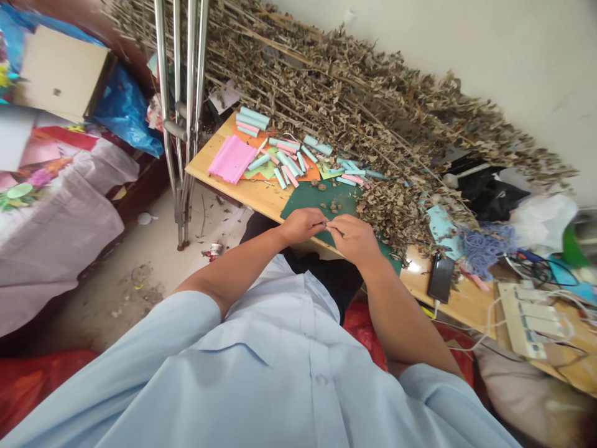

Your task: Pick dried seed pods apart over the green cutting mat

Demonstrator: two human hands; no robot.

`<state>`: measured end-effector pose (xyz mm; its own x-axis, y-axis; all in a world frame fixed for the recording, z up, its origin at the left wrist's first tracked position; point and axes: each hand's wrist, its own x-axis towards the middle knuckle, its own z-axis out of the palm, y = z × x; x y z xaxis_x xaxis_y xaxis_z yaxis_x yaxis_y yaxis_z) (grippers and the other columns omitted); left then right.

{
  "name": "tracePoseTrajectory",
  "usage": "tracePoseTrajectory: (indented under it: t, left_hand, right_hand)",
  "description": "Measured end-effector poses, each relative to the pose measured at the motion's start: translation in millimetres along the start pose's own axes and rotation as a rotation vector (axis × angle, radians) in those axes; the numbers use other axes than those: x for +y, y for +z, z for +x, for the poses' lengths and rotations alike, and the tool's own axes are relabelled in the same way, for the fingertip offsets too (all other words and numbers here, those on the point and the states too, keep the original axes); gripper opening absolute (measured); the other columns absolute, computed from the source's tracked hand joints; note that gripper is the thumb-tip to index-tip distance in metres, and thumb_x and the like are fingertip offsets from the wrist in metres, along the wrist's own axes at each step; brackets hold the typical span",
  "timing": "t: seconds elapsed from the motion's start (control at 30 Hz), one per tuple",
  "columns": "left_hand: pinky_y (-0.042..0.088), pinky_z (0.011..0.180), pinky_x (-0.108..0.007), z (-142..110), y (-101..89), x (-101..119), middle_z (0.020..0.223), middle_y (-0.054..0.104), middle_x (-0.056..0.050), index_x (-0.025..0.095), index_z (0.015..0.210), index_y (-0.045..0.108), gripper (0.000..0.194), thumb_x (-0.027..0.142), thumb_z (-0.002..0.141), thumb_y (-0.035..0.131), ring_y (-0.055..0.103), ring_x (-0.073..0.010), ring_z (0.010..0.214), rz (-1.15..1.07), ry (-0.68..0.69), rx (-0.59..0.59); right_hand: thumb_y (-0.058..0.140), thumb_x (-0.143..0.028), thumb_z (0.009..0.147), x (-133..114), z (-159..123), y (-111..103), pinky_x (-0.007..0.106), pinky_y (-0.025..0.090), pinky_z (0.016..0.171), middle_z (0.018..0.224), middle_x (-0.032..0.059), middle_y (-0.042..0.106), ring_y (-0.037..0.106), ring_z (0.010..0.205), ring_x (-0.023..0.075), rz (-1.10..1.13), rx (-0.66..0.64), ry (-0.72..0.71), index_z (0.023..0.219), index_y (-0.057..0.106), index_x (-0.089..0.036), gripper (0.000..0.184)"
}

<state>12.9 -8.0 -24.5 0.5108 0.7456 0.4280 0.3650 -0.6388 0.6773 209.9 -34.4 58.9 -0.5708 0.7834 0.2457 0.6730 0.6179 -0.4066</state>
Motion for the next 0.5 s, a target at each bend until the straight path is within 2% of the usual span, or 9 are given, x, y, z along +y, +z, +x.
tracePoseTrajectory:
  t: [0.13, 0.3, 0.5]
  left_hand:
    - [0.051, 0.082, -0.029, 0.0, 0.7, -0.2, 0.094, 0.073, -0.009, 0.017, 0.097, 0.074, 0.031, 0.038, 0.102, 0.052, 0.068, -0.0196, 0.092, -0.023, -0.006, 0.007]
    - [0.051, 0.084, -0.03, 0.1, 0.2, -0.4, 0.095, 0.073, -0.009, 0.017, 0.098, 0.074, 0.031, 0.036, 0.102, 0.05, 0.068, -0.0201, 0.095, -0.018, 0.006, 0.0]
    - [0.05, 0.084, -0.03, 0.7, 0.2, -0.5, 0.093, 0.073, -0.009, 0.017, 0.094, 0.074, 0.036, 0.045, 0.103, 0.052, 0.068, -0.0199, 0.093, -0.043, 0.016, 0.008]
  right_hand:
    - [0.053, -0.017, 0.096, 0.3, 1.7, 2.2, 0.036, 0.056, 0.09, 0.099, 0.0085, 0.074, 0.07, 0.097, 0.0236, -0.046, -0.029, -0.01, 0.098, 0.075, -0.023, 0.023]
    - [0.053, -0.017, 0.097, -0.9, 2.6, -0.7, 0.037, 0.057, 0.087, 0.097, 0.0093, 0.075, 0.07, 0.094, 0.024, -0.03, -0.006, -0.05, 0.097, 0.075, -0.021, 0.023]
    - [0.058, -0.021, 0.096, -2.0, -0.2, -5.3, 0.036, 0.056, 0.084, 0.094, 0.0066, 0.076, 0.071, 0.09, 0.0222, 0.075, 0.171, 0.049, 0.095, 0.076, -0.023, 0.018]
